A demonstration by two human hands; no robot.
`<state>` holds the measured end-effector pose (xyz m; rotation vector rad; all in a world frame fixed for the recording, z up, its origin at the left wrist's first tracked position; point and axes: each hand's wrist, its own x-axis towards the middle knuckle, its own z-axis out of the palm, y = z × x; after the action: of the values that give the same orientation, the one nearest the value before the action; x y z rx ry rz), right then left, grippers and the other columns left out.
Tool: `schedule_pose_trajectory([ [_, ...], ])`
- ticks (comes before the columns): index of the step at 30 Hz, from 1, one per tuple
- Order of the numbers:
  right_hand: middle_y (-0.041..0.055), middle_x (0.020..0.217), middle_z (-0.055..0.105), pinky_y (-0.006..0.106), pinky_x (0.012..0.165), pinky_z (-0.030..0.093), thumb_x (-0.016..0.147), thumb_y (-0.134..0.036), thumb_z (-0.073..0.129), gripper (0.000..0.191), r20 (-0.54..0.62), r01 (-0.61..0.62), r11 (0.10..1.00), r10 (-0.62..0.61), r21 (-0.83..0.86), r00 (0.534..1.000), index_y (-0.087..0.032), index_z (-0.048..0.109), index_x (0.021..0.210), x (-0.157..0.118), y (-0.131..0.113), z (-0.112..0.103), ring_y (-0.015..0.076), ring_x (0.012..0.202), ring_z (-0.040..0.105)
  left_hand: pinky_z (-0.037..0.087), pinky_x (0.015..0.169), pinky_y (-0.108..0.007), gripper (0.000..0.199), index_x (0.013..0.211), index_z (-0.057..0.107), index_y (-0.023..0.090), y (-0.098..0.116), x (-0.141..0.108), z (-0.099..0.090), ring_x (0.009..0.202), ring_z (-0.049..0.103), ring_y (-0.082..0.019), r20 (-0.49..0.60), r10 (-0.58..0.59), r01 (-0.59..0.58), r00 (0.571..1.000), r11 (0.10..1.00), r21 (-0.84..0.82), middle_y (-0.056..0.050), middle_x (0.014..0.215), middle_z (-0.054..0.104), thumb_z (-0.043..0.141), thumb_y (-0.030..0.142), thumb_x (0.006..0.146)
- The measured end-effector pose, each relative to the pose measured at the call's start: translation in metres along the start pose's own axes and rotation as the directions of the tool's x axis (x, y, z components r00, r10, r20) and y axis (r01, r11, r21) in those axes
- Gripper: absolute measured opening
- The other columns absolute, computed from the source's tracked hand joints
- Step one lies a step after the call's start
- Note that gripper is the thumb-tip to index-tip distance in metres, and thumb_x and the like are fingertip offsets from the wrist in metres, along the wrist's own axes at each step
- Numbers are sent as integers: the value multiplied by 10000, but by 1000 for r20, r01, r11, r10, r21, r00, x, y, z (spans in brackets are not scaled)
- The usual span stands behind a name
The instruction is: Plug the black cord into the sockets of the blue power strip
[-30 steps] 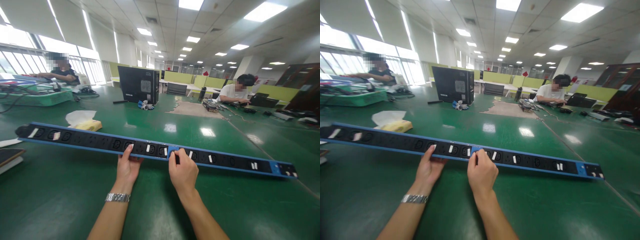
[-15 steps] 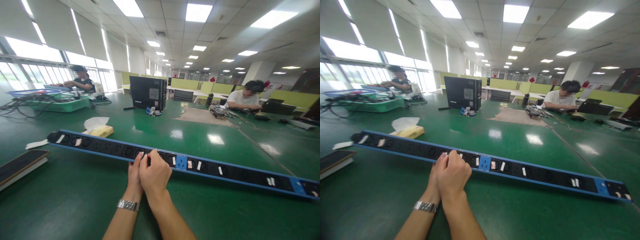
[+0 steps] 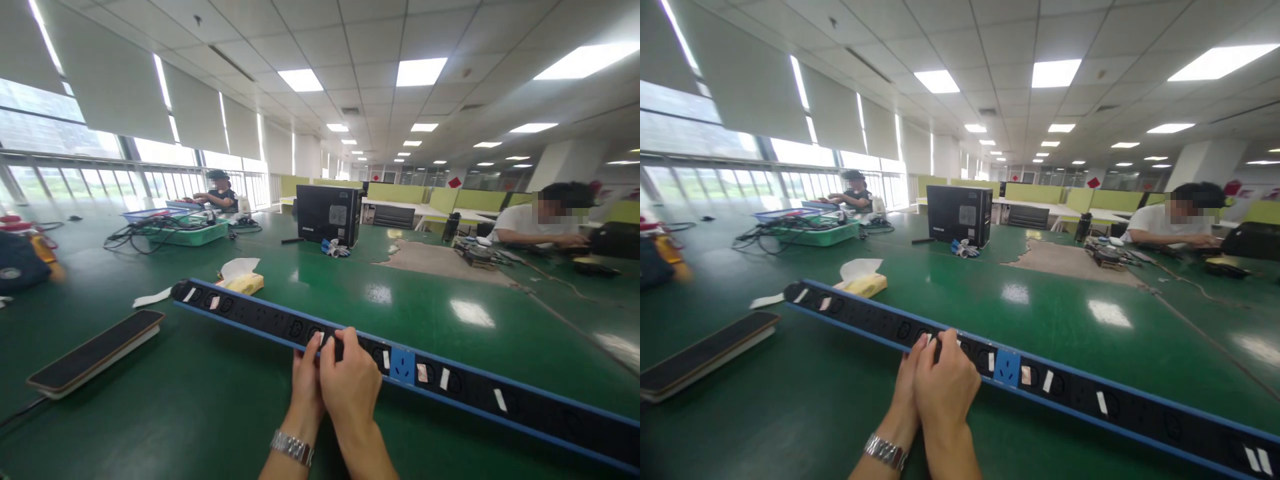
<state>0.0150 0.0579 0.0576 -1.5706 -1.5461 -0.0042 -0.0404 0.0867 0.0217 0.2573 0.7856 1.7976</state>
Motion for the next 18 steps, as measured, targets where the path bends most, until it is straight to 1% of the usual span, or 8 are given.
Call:
schedule_pose_trajectory([
  [2, 29, 734, 717, 262, 533, 333, 861, -276, 493, 160, 25, 4, 1000, -4, 12, 1000, -229, 642, 893, 0, 5, -4, 202, 623, 666, 516, 582, -250, 319, 878, 622, 206, 0, -2, 3, 643, 664, -151, -43, 1, -2, 999, 999, -32, 0, 732, 695, 790, 200, 606],
  [5, 22, 779, 724, 254, 581, 381, 880, -298, 477, 194, 80, 39, 993, -49, 114, 996, -233, 647, 947, -3, 14, -9, 187, 673, 673, 507, 572, -241, 328, 878, 616, 200, 1, -5, 6, 625, 654, -140, -77, -4, -1, 997, 998, -57, 11, 727, 693, 784, 179, 597],
  [7, 27, 829, 729, 250, 604, 401, 891, -319, 470, 220, 88, 46, 987, -60, 152, 994, -231, 641, 998, -4, 15, -11, 181, 709, 677, 506, 578, -236, 312, 864, 615, 196, 1, -4, 5, 607, 642, -126, -87, -6, 1, 996, 998, -60, 19, 723, 689, 780, 173, 601],
  [10, 37, 807, 723, 250, 578, 391, 882, -311, 478, 200, 102, 26, 999, -30, 36, 994, -224, 636, 968, 1, 9, -9, 192, 683, 672, 504, 582, -231, 296, 870, 622, 188, -2, -2, 3, 604, 638, -122, -83, -13, 9, 997, 999, -47, 18, 722, 687, 776, 182, 618],
  [12, 40, 741, 708, 247, 550, 378, 868, -295, 486, 165, 144, 38, 997, -27, -74, 989, -218, 628, 902, 8, 5, -5, 193, 623, 654, 508, 592, -232, 292, 885, 618, 192, -5, 0, 2, 619, 645, -126, -77, -14, 11, 997, 999, -35, 20, 722, 684, 766, 184, 633],
  [14, 39, 697, 693, 245, 534, 374, 852, -283, 495, 144, 188, 60, 990, -34, -131, 982, -213, 619, 869, 14, 3, 0, 191, 582, 638, 515, 607, -234, 284, 894, 602, 202, -9, 3, -1, 622, 646, -124, -74, -7, 6, 997, 1000, -22, 31, 718, 679, 748, 171, 652],
  [16, 37, 687, 691, 245, 539, 385, 837, -272, 503, 139, 195, 68, 992, -46, -106, 980, -210, 626, 859, 17, 2, 2, 187, 585, 637, 519, 608, -230, 289, 903, 580, 221, -12, 8, -3, 608, 640, -116, -70, 10, -10, 997, 1000, -4, 50, 702, 669, 728, 145, 667],
  [18, 29, 682, 688, 239, 563, 403, 828, -257, 500, 150, 149, 87, 996, -86, 0, 985, -206, 641, 841, 20, -2, -5, 171, 608, 640, 518, 591, -225, 283, 893, 569, 240, -13, 12, -7, 599, 635, -118, -40, 35, -34, 999, 999, 19, 69, 666, 653, 711, 125, 677],
])
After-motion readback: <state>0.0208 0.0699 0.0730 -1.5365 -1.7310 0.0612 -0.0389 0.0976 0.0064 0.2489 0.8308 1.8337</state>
